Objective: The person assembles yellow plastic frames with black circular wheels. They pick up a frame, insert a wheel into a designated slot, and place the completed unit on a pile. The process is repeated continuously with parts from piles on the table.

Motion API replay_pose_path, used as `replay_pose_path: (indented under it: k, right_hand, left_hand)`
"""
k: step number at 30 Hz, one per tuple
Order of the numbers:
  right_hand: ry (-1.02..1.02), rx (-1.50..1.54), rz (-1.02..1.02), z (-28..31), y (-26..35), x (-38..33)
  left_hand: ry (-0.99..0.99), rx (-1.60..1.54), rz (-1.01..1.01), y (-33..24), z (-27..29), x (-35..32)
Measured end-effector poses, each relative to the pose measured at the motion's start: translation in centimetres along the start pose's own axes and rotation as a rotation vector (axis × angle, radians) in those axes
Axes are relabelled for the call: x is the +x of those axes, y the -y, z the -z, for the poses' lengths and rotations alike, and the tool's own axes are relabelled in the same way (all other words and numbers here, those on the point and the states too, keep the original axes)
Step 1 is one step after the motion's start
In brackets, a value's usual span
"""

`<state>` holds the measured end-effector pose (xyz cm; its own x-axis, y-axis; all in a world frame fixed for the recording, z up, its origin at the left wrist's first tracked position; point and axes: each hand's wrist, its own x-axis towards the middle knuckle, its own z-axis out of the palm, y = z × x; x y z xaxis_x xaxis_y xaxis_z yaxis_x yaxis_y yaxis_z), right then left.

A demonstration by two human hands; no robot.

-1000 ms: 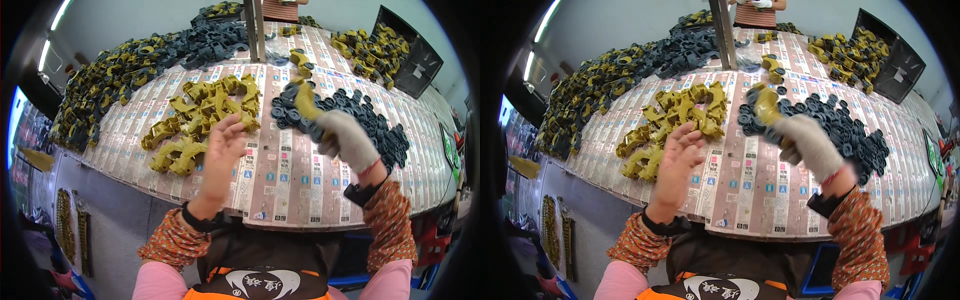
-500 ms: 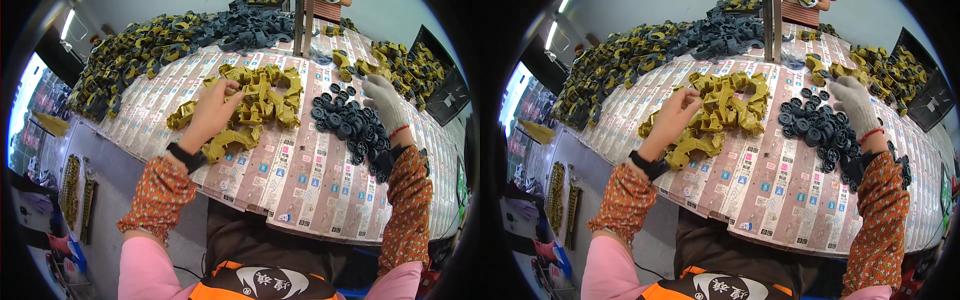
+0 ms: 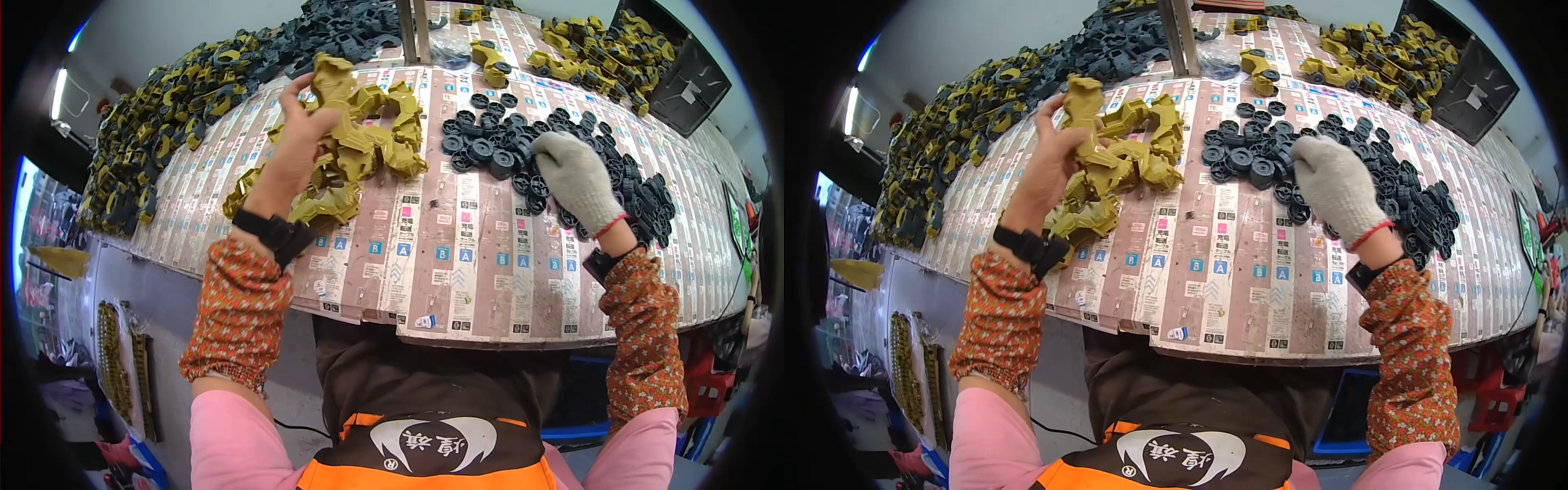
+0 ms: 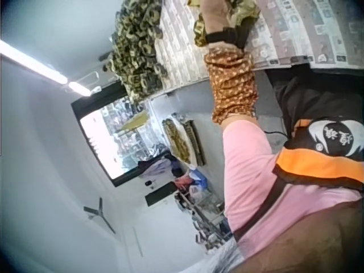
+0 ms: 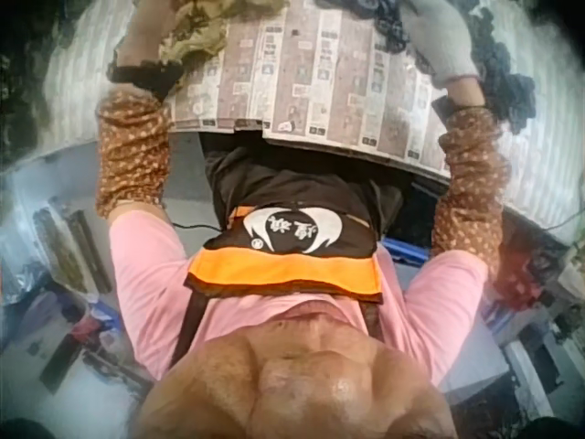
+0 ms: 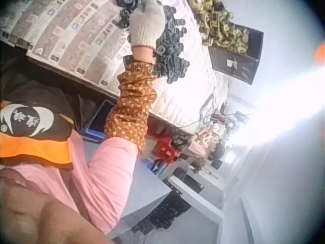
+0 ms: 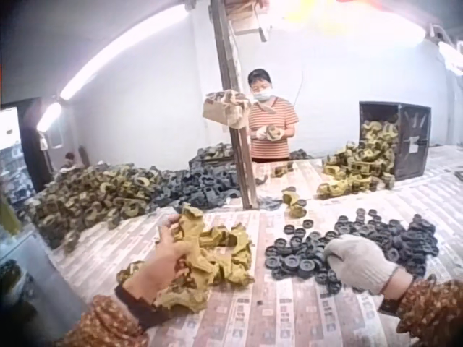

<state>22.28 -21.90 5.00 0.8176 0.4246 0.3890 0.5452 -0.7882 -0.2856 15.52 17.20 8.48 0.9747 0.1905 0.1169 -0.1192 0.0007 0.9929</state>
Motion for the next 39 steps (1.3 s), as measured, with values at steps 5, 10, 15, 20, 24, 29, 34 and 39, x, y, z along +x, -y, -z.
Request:
replay_pose_path:
  k: [5,10,15,20,24,29,34,39]
  right_hand:
    - [0.13,-0.226,0.043,-3.1,3.5,0.7]
    - [0.162,-0.365,0.058,-4.6,4.3,1.5]
    - [0.128,-0.118,-0.015,-2.6,5.1,-0.2]
    - [0.259,0.752,-0.239,0.1,8.1,-5.1]
    - [0.381,1.183,-0.53,0.3,11.3,-9.2]
    - [0.184,1.341,-0.67,-2.7,13.3,-12.4]
    - [0.106,1.13,-0.516,-3.1,13.5,-13.7]
    - [0.057,1.003,-0.429,-4.0,12.9,-14.5]
  left_hand:
    - [0.259,-0.559,0.151,-0.9,-1.6,-6.1]
    - [0.29,-0.741,0.297,2.5,-3.2,-10.3]
    - [0.226,-0.833,0.465,3.6,-5.5,-13.5]
    - [0.181,-0.796,0.53,5.6,-6.4,-15.7]
    - [0.279,-0.766,0.569,6.2,-7.8,-16.6]
    - [0.351,-0.686,0.622,6.8,-9.1,-17.2]
    - [0.3,-0.563,0.587,7.4,-10.0,-18.3]
    - [0.241,-0.383,0.406,8.6,-11.3,-18.9]
